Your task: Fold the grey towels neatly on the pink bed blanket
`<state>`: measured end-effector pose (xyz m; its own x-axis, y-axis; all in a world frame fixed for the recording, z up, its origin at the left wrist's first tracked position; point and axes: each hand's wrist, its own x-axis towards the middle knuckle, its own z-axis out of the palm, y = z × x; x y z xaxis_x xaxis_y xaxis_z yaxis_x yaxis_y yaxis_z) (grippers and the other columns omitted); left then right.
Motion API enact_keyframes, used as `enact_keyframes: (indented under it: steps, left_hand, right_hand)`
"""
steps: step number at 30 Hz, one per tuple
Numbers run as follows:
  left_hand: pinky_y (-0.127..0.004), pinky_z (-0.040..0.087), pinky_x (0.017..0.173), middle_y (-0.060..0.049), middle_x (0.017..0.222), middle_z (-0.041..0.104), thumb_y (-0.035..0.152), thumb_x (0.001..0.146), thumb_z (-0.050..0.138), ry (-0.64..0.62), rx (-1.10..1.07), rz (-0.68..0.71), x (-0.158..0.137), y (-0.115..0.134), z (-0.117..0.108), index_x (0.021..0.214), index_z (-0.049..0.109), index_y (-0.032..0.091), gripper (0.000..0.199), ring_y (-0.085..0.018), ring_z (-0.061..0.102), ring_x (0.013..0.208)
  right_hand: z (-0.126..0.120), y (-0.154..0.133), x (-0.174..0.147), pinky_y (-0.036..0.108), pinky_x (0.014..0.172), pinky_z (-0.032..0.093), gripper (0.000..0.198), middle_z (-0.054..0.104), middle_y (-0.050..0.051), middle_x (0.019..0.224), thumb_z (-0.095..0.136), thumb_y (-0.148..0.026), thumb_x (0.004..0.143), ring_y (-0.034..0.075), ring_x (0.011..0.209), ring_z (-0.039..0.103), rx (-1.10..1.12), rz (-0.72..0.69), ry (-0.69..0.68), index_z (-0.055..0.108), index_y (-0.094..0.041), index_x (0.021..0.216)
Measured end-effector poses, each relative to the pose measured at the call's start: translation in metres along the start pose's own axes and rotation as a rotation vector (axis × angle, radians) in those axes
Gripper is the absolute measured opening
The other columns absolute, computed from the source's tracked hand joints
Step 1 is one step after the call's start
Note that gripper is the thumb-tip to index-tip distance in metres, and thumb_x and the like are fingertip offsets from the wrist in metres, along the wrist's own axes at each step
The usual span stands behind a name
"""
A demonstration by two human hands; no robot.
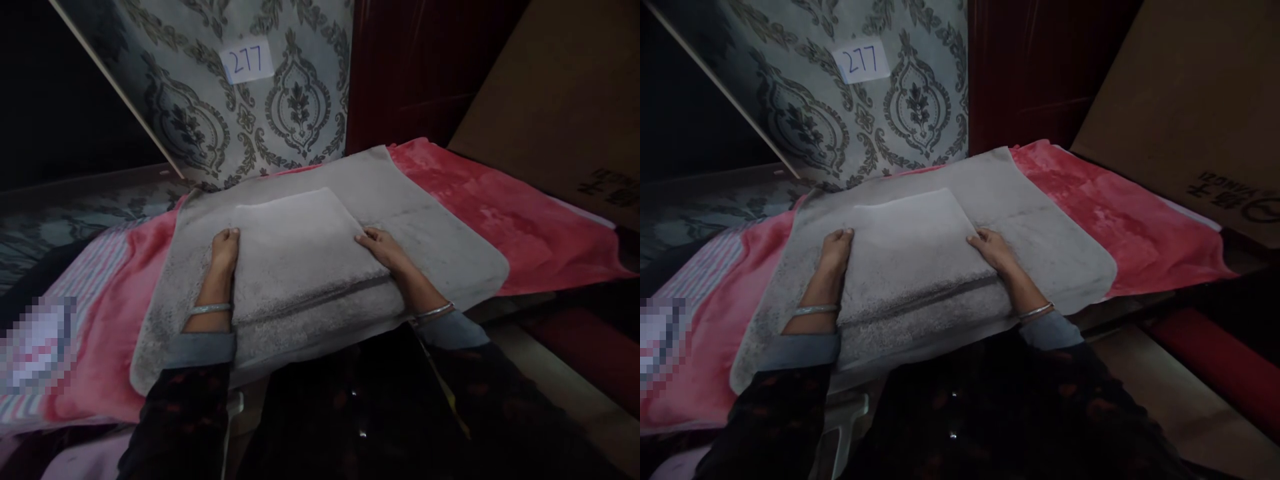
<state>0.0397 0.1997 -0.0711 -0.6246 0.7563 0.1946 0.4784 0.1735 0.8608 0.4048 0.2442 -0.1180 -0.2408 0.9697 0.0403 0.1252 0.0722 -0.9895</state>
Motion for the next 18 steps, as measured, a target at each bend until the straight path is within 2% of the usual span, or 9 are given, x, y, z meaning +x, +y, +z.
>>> enact_keyframes:
  steps: [4, 6, 11, 14, 16, 18]
  left_hand:
    - [-0.031, 0.040, 0.083, 0.001, 0.069, 0.045, 0.022, 0.088, 0.050, 0.192, 0.141, 0.188, -0.002, 0.006, 0.002, 0.069, 0.041, 0.023, 0.022, -0.020, 0.052, 0.083]
    - [-0.032, 0.040, 0.084, -0.001, 0.071, 0.049, 0.021, 0.090, 0.048, 0.239, 0.245, 0.200, -0.002, 0.006, 0.003, 0.072, 0.042, 0.023, 0.019, -0.023, 0.055, 0.087]
    - [-0.034, 0.041, 0.083, -0.007, 0.072, 0.057, 0.020, 0.085, 0.053, 0.088, 0.358, 0.068, 0.001, 0.000, 0.004, 0.070, 0.044, 0.023, 0.018, -0.028, 0.060, 0.092]
    - [-0.034, 0.042, 0.083, -0.008, 0.073, 0.061, 0.021, 0.083, 0.054, 0.073, 0.333, 0.062, 0.004, -0.003, 0.001, 0.070, 0.050, 0.022, 0.014, -0.028, 0.061, 0.092]
    - [-0.035, 0.044, 0.085, -0.009, 0.077, 0.064, 0.023, 0.082, 0.055, 0.062, 0.310, 0.047, 0.006, -0.003, -0.004, 0.076, 0.057, 0.019, 0.008, -0.028, 0.063, 0.093]
    - [-0.037, 0.046, 0.087, -0.009, 0.082, 0.067, 0.025, 0.080, 0.058, 0.046, 0.284, 0.028, 0.004, -0.004, -0.010, 0.085, 0.063, 0.017, 0.011, -0.029, 0.064, 0.094]
  right_hand:
    - [0.002, 0.003, 0.001, 0.034, 0.077, 0.051, 0.027, 0.072, 0.004, 0.089, 0.066, -0.038, 0.075, 0.024, 0.084, 0.064, -0.041, -0.027, 0.037, 0.069, -0.018, 0.093]
    - [0.003, 0.005, 0.002, 0.034, 0.077, 0.051, 0.028, 0.072, 0.004, 0.089, 0.067, -0.038, 0.076, 0.023, 0.082, 0.064, -0.067, -0.041, 0.059, 0.069, -0.018, 0.094]
    - [0.003, 0.009, 0.003, 0.033, 0.074, 0.051, 0.029, 0.071, 0.003, 0.085, 0.068, -0.041, 0.073, 0.022, 0.078, 0.063, -0.051, -0.038, 0.054, 0.068, -0.018, 0.091]
    - [0.004, 0.007, 0.002, 0.033, 0.075, 0.050, 0.030, 0.070, 0.004, 0.086, 0.068, -0.042, 0.073, 0.022, 0.079, 0.063, -0.034, -0.046, 0.043, 0.068, -0.018, 0.091]
    - [0.003, 0.005, 0.001, 0.032, 0.076, 0.050, 0.031, 0.070, 0.003, 0.087, 0.066, -0.043, 0.075, 0.022, 0.081, 0.063, -0.047, -0.065, 0.051, 0.069, -0.017, 0.091]
    - [0.002, 0.004, 0.000, 0.032, 0.078, 0.049, 0.032, 0.070, 0.003, 0.087, 0.065, -0.045, 0.076, 0.022, 0.083, 0.062, -0.069, -0.069, 0.061, 0.070, -0.017, 0.091]
